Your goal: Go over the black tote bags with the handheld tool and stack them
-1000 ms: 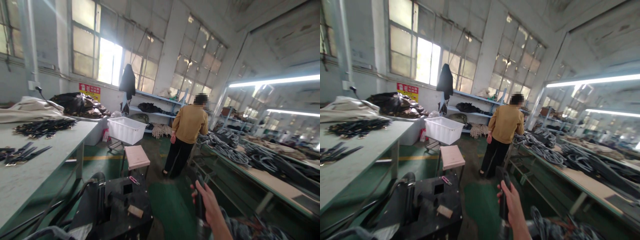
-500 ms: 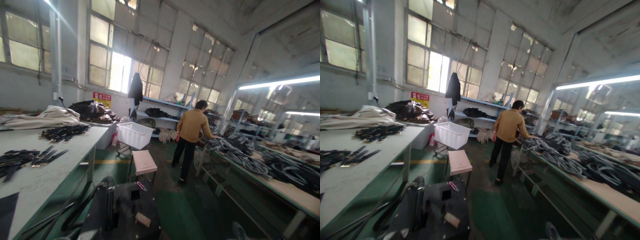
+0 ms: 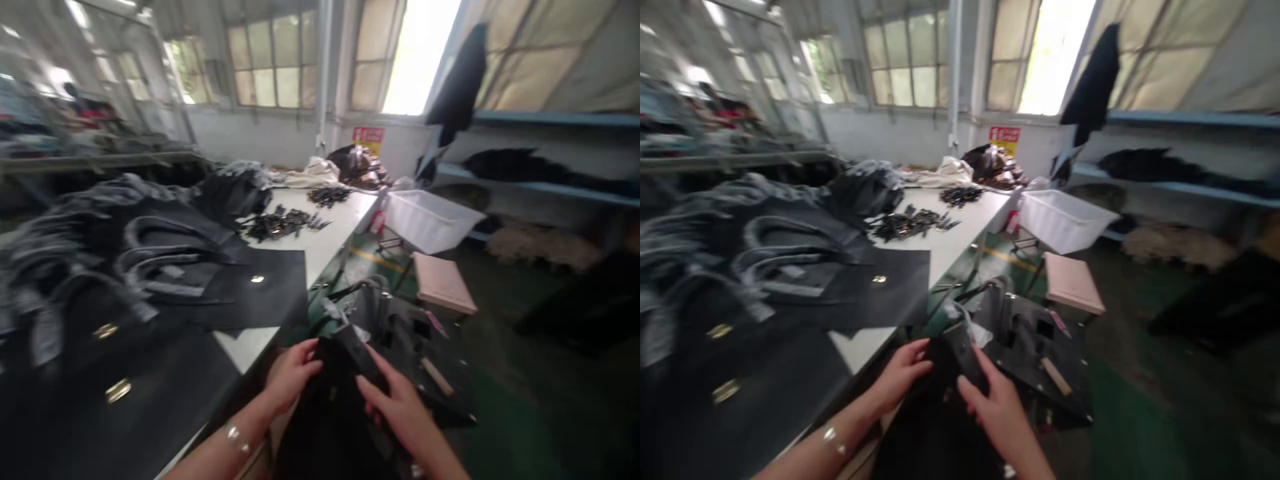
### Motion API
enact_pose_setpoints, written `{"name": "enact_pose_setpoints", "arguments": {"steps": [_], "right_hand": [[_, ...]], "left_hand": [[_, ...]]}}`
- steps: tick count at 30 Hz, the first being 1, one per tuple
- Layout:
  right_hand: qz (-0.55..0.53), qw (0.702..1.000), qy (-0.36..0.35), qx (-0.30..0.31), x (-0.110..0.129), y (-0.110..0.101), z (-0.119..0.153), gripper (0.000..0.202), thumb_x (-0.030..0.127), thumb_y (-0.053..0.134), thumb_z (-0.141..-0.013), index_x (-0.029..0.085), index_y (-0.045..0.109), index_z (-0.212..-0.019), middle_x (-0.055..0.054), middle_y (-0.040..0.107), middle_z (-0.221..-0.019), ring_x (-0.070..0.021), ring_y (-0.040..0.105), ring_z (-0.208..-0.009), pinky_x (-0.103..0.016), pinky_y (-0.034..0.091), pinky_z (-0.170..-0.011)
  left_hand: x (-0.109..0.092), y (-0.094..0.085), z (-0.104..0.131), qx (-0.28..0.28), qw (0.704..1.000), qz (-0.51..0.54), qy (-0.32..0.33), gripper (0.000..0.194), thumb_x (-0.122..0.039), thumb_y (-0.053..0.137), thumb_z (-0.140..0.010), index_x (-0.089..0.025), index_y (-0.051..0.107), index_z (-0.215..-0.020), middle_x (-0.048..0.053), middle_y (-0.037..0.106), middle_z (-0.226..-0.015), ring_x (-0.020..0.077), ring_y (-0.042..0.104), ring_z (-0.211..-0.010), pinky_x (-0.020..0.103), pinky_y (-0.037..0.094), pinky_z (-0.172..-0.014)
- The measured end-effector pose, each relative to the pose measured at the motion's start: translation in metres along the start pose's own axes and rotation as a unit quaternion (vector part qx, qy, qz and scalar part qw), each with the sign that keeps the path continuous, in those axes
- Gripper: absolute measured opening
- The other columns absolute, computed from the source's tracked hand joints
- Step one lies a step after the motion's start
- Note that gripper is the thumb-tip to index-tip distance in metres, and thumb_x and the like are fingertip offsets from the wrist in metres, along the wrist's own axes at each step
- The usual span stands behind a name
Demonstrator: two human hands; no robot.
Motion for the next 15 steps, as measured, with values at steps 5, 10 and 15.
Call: {"name": "enact_pose_setpoints", "arguments": {"steps": [5,10,15], "right_hand": [[0.025,0.992,0.034,0.118,-0.017,0.0,-0.018,0.077,0.05,0.058,-0.08,0.016,0.033,-0.145,0.004,0.057,-0.058,-0.0156,0.054,-0.051,-0.024,0.043,-0.043],[0.024,0.994,0.022,0.103,-0.003,0.012,-0.024,0.077,0.049,0.058,-0.079,0.014,0.035,-0.143,0.003,0.057,-0.059,-0.0154,0.055,-0.051,-0.024,0.042,-0.042],[0.025,0.987,0.05,0.152,0.005,0.017,-0.027,0.079,0.05,0.061,-0.077,0.016,0.036,-0.144,0.004,0.058,-0.059,-0.0156,0.056,-0.051,-0.024,0.041,-0.042]], "left_hand": [[0.013,-0.023,0.004,0.028,0.996,0.081,0.023,0.042,-0.011,0.064,-0.064,-0.012,0.064,-0.106,0.007,0.068,-0.09,0.0188,0.063,-0.081,0.025,0.045,-0.073],[0.011,-0.021,-0.003,0.031,0.998,0.048,0.034,0.039,-0.009,0.059,-0.061,-0.012,0.067,-0.099,0.005,0.068,-0.085,0.0172,0.062,-0.073,0.025,0.044,-0.07],[0.014,-0.023,0.001,0.03,0.997,0.055,0.05,0.038,-0.007,0.059,-0.059,-0.013,0.07,-0.095,0.004,0.068,-0.082,0.0167,0.06,-0.077,0.022,0.042,-0.069]]}}
Point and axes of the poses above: each hand's wrist, its own z-axis away from the middle knuckle, its own y-axis out of the palm, x = y × z, the point moved 2 cm from there along -z, towards the middle knuckle
